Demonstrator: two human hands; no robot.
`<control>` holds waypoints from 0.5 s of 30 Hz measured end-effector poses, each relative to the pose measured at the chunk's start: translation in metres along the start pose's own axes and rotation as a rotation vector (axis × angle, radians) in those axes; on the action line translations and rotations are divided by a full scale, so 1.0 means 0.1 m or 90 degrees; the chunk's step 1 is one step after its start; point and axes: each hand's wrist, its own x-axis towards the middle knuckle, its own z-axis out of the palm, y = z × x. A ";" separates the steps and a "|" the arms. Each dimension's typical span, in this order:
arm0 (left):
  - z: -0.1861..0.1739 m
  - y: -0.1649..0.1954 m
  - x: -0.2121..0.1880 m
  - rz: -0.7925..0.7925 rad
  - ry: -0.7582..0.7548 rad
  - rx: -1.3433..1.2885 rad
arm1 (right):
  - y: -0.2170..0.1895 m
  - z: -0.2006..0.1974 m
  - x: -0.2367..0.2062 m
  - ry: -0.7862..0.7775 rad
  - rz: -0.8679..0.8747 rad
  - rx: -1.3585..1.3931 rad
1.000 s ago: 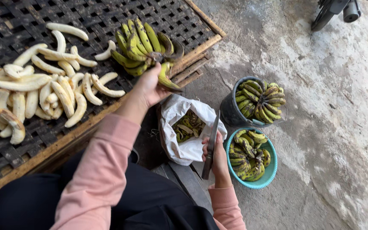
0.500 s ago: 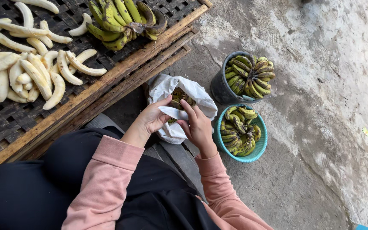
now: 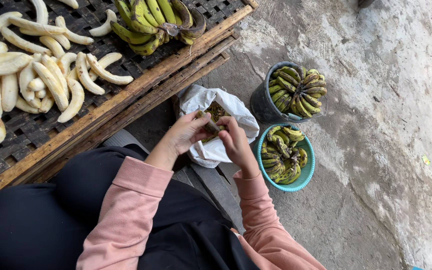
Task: The person sits beside a slatted wooden rack and peels green bananas with a knife, one at a time. They cut the peel, remove it by hand, place the peeled banana on the rack, and drop the peels into a white sack on the ground, taking unpeeled bananas from a bucket and basket.
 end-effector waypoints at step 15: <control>-0.07 0.56 -0.57 0.108 -0.116 0.109 | 1.01 -0.03 0.15 0.209 0.531 0.336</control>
